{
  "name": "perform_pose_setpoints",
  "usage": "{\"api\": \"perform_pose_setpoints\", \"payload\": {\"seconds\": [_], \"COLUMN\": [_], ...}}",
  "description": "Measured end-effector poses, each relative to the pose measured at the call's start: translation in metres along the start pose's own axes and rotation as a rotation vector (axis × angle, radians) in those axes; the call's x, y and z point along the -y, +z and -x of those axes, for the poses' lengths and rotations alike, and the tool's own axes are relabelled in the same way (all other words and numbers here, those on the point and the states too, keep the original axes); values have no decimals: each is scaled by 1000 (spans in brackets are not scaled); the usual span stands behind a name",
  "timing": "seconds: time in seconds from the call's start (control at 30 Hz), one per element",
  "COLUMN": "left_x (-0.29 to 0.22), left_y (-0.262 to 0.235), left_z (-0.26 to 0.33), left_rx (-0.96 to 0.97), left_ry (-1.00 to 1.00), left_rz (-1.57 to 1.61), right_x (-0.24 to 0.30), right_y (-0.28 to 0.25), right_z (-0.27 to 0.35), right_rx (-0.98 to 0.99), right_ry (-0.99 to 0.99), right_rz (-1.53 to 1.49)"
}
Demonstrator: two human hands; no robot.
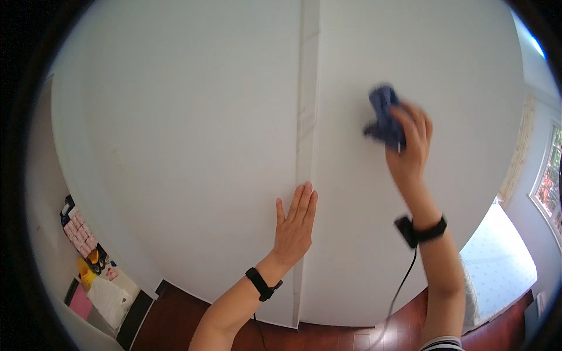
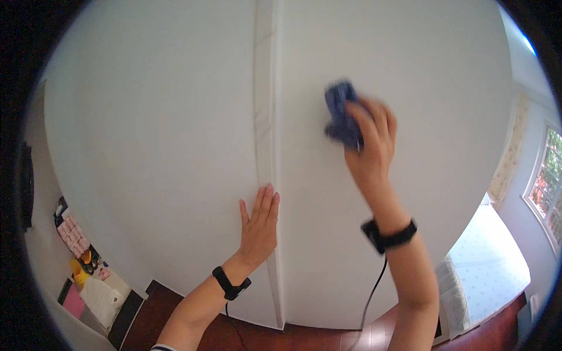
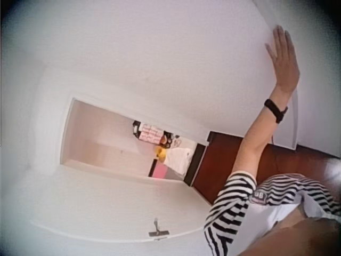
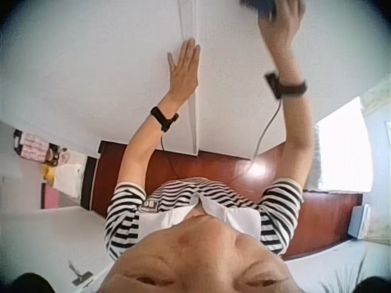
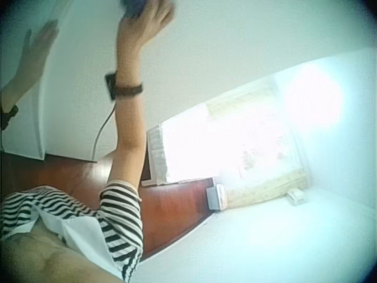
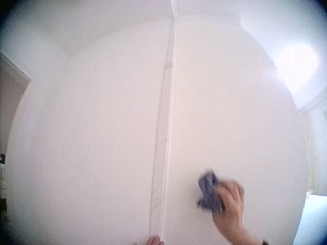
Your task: The person wipes the surface of two doors and a light switch with a cloth.
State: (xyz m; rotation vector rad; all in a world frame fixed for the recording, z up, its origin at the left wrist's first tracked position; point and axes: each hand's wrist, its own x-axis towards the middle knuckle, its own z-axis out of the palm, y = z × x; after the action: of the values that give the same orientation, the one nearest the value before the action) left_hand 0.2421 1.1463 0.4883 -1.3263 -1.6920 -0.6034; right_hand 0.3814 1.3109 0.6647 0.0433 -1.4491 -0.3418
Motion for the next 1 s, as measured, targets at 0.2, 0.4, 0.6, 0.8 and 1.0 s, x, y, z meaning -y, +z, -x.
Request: {"api": "perform_pose_setpoints", "payload": {"seconds": [0.2,0.4,0.6,0.8,1.0], "left_x": [6,11,10,11,12], "left_y": [-7,-5,3,0,2], "left_z": [0,-3,-2,-2,0], "left_rx": [115,148,28,25,33], "left_ry": [28,58,38,32,38], "left_rz": [29,-95,-18,-57,-53], "right_x": [-20,-4,24,64,56], "right_y": [70,80,45,-1,-33], "right_z": [-99,-30,115,289,348], "right_rx": [69,207,491,935,1095], "right_ry": [-51,-187,-212,-264,-553], "right_rz": [-27,-170,-367,-510,-490]}}
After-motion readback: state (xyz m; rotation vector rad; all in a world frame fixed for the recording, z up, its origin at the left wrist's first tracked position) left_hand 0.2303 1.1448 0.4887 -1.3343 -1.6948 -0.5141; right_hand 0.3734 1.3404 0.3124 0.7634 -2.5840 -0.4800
